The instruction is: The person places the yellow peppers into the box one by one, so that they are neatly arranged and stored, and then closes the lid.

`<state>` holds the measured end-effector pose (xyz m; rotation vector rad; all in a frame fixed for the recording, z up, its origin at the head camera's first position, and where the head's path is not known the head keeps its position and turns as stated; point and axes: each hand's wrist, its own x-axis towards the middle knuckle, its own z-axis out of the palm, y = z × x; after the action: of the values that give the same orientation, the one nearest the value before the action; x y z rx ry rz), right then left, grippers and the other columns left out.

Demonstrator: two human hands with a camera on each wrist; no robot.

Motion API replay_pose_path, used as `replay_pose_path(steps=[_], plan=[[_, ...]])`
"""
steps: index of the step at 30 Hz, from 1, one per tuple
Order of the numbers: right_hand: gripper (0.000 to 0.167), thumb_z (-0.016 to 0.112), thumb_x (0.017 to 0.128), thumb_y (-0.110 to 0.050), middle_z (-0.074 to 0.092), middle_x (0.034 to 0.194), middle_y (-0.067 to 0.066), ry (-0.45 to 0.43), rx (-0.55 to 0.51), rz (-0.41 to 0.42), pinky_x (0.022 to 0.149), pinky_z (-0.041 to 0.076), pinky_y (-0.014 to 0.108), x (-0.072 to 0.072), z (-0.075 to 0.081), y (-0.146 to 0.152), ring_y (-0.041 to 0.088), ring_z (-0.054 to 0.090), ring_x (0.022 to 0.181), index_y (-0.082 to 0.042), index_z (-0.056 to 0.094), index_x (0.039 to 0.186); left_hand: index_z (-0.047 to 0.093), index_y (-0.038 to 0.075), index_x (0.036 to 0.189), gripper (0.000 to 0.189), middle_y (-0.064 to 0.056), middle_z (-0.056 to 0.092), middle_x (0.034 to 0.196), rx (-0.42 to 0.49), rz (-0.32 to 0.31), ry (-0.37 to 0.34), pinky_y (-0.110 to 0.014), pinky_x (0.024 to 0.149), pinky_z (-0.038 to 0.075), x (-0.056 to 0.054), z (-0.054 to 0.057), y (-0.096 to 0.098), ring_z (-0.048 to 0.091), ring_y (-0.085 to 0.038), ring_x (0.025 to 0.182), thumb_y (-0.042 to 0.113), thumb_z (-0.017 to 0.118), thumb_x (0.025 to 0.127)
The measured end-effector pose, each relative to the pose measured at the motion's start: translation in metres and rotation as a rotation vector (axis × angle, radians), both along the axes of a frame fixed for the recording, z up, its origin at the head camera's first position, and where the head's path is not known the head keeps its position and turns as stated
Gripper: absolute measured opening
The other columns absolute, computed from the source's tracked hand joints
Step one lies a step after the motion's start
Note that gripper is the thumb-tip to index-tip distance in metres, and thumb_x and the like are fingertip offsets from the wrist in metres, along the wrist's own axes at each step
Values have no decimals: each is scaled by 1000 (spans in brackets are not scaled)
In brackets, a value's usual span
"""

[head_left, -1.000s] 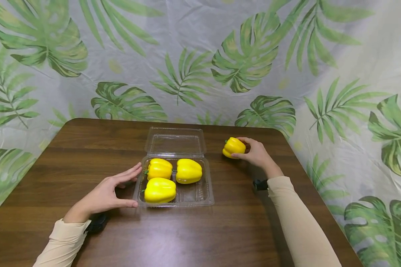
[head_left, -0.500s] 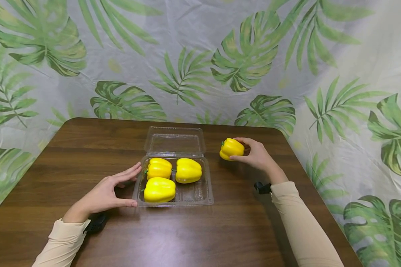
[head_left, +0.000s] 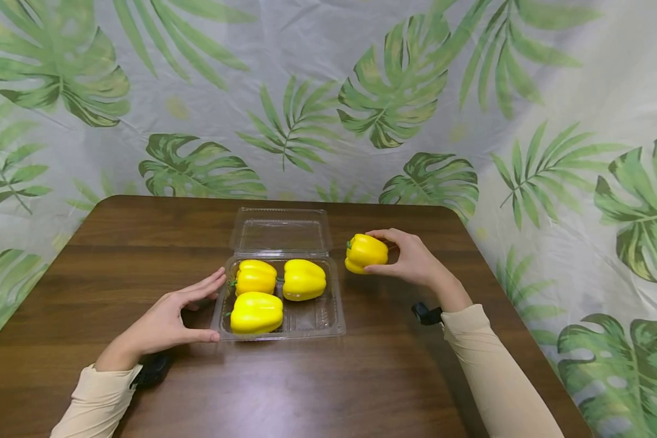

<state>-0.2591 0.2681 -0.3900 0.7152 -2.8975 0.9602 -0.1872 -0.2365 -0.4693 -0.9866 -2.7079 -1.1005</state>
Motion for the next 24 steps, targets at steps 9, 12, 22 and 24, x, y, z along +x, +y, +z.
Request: replay_pose_path(steps=[9, 12, 22, 24], plan=[[73, 95, 82, -37, 69, 144, 1, 29, 0, 63, 107, 55, 52, 18, 9, -14, 23, 66, 123, -20, 65, 146, 45, 14, 165, 103, -11, 39, 174, -8, 2, -25, -33, 96, 61, 0, 1, 0, 68, -1, 126, 41, 96, 79], [73, 95, 82, -38, 69, 143, -1, 32, 2, 88, 106, 55, 51, 22, 10, -18, 21, 66, 124, -21, 65, 147, 45, 14, 165, 103, -11, 39, 174, -10, 6, -27, -33, 96, 61, 0, 0, 0, 68, -2, 126, 41, 97, 79], [71, 97, 80, -35, 72, 135, -4, 39, 4, 171, 104, 58, 48, 33, 13, -31, 15, 69, 119, -20, 67, 143, 46, 15, 165, 103, -10, 40, 174, -8, 5, -27, -31, 96, 60, -1, 1, 0, 68, -1, 126, 41, 97, 79], [70, 97, 81, -35, 72, 134, -4, 30, 3, 183, 105, 58, 48, 36, 14, -34, 16, 68, 119, -20, 67, 143, 46, 15, 165, 103, -10, 40, 174, -8, 5, -29, -31, 96, 60, -1, 0, 0, 67, -1, 126, 41, 97, 79]])
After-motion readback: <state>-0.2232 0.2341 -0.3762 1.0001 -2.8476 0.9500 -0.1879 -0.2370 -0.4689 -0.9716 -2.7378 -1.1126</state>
